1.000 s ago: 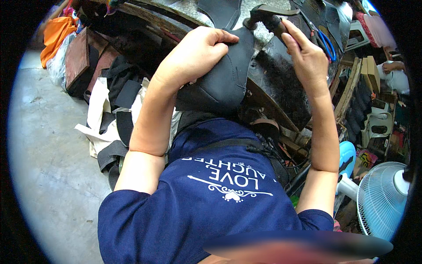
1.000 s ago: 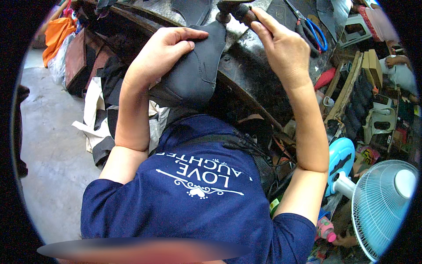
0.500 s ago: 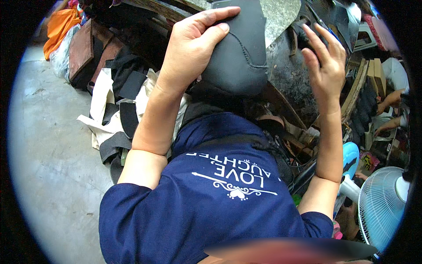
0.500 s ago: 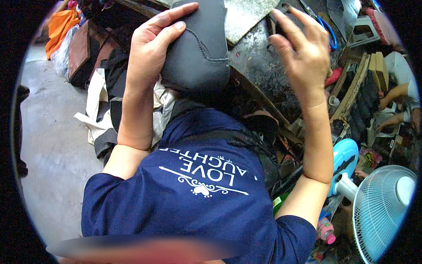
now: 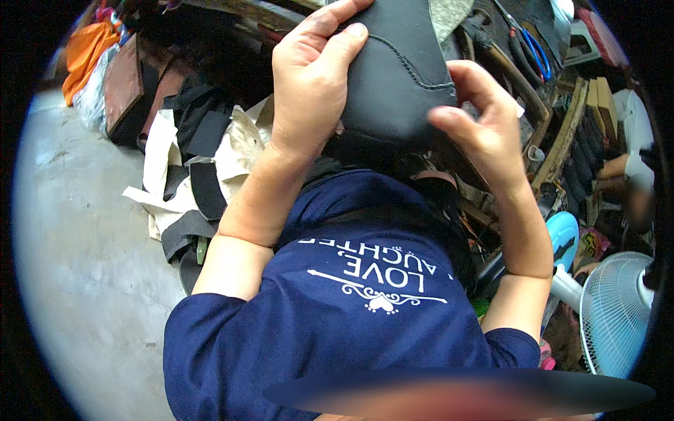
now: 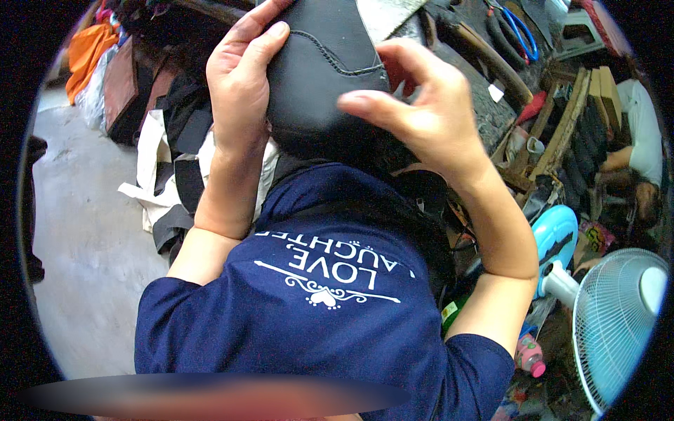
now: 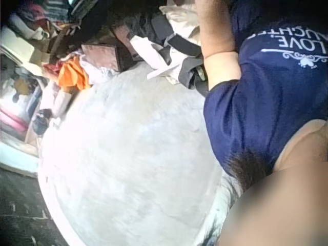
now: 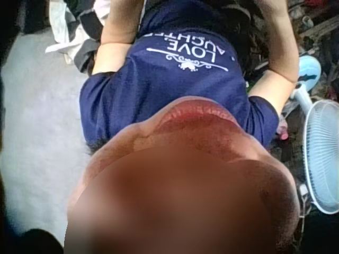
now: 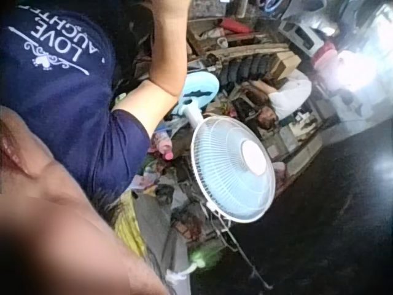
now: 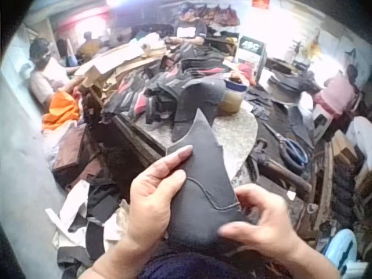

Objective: The person uses shears to trim the edges of black leather pieces, repeatedly cutting, rotating, and inspecting the material. The person places finished pieces on a pile on the table.

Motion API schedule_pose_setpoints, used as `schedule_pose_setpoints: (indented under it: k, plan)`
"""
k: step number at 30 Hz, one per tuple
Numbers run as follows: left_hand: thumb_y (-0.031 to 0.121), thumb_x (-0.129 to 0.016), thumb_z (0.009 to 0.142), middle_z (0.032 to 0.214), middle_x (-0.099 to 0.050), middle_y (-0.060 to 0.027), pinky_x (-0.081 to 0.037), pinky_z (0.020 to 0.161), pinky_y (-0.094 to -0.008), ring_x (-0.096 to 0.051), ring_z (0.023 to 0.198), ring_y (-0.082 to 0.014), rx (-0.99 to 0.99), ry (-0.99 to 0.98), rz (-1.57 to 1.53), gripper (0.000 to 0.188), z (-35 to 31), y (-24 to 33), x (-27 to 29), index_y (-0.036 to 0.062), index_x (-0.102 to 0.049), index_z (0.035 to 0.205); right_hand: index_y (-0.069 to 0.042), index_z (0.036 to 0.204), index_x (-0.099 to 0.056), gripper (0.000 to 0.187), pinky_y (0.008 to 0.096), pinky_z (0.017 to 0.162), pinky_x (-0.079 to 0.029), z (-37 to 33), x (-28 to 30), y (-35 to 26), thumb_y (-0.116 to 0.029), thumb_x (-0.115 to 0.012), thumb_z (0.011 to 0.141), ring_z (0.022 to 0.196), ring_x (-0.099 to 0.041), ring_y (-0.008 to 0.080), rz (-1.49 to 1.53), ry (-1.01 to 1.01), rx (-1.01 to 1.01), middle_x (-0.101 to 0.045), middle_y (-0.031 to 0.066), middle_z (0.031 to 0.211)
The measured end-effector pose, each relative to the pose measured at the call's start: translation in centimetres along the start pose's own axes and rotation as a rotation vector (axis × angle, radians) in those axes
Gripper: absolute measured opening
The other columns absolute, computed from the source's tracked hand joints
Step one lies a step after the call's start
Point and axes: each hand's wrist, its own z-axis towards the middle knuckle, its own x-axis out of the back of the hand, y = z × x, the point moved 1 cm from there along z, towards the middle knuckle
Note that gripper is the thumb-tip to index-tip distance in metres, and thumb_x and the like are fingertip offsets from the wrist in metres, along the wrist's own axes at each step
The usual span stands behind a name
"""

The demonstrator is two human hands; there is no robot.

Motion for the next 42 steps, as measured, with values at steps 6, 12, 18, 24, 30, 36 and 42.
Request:
schedule_pose_setpoints:
  k: [6, 12, 18, 24, 30, 36, 42]
  plan:
    - [-0.006, -0.049, 0.090, 0.135, -0.048, -0.0133, -0.038, 0.105, -0.0294, -0.049, 0.121, -0.0173, -0.172, -0.032, -0.059, 0.050, -0.8, -1.2, -1.5, -0.0039, -0.038, 0.139, 0.002, 0.095, -0.066, 0.023, 0.0186, 0.069, -0.045, 0.5, -1.1, 0.9, -0.019, -0.056, 0.098, 0.076, -0.057, 0.0034, 0.530, 0.171, -0.217, -0.064, -0.0028, 0.082]
    - [-0.005, -0.053, 0.087, 0.129, -0.052, -0.0131, -0.041, 0.102, -0.0294, -0.053, 0.115, -0.0170, -0.166, 0.053, -0.085, 0.052, -0.9, -1.7, -1.3, -0.0031, -0.040, 0.137, -0.006, 0.086, -0.066, 0.026, 0.0208, 0.062, -0.044, 0.2, 0.1, 2.3, -0.025, -0.054, 0.099, 0.069, -0.057, 0.0057, 0.769, 0.186, -0.370, -0.064, -0.0022, 0.077]
    - [0.000, -0.053, 0.092, 0.121, -0.061, -0.0150, -0.051, 0.089, -0.0282, -0.063, 0.101, -0.0176, -0.198, 0.014, -0.092, 0.047, -0.7, -1.4, -1.0, 0.0011, -0.042, 0.137, -0.007, 0.090, -0.058, 0.028, 0.0247, 0.060, -0.047, -1.0, 2.0, 4.1, -0.029, -0.045, 0.102, 0.064, -0.063, 0.0140, 0.814, 0.222, -0.311, -0.068, 0.0082, 0.075]
    - [0.001, -0.055, 0.092, 0.118, -0.061, -0.0122, -0.050, 0.088, -0.0261, -0.061, 0.099, -0.0149, -0.192, 0.058, -0.104, 0.048, -0.8, -1.2, -1.1, 0.0007, -0.042, 0.138, -0.001, 0.119, -0.058, 0.037, 0.0246, 0.082, -0.047, -2.4, 1.4, 2.9, -0.027, -0.061, 0.093, 0.090, -0.059, 0.0093, 0.623, -0.096, -0.138, -0.065, 0.0046, 0.101]
    - [0.019, -0.052, 0.099, 0.110, -0.062, -0.0114, -0.054, 0.085, -0.0348, -0.064, 0.096, -0.0215, -0.141, 0.155, -0.186, 0.032, 1.0, 0.9, 1.1, 0.0015, -0.048, 0.126, -0.001, 0.117, -0.058, 0.034, 0.0272, 0.090, -0.044, -2.0, 1.2, 1.5, -0.016, -0.069, 0.088, 0.095, -0.055, 0.0091, 0.459, -0.297, -0.294, -0.062, -0.0003, 0.100]
    - [0.020, -0.067, 0.090, 0.121, -0.059, -0.0136, -0.050, 0.093, -0.0350, -0.061, 0.107, -0.0236, -0.005, -0.114, -0.408, 0.053, -1.3, 1.9, 0.9, 0.0011, -0.043, 0.134, 0.001, 0.110, -0.059, 0.021, 0.0230, 0.087, -0.046, -0.9, 0.4, 1.5, -0.008, -0.063, 0.092, 0.095, -0.057, 0.0075, 0.492, -0.027, -0.171, -0.063, 0.0010, 0.101]
    - [0.003, -0.070, 0.084, 0.112, -0.064, -0.0099, -0.050, 0.087, -0.0302, -0.062, 0.099, -0.0164, -0.134, -0.267, 0.272, 0.039, -2.5, 0.5, -0.4, -0.0020, -0.056, 0.120, -0.006, 0.114, -0.062, 0.026, 0.0251, 0.078, -0.050, 0.6, 2.6, 2.0, -0.013, -0.066, 0.090, 0.085, -0.063, 0.0130, -0.047, 0.002, 0.020, -0.066, 0.0071, 0.097]
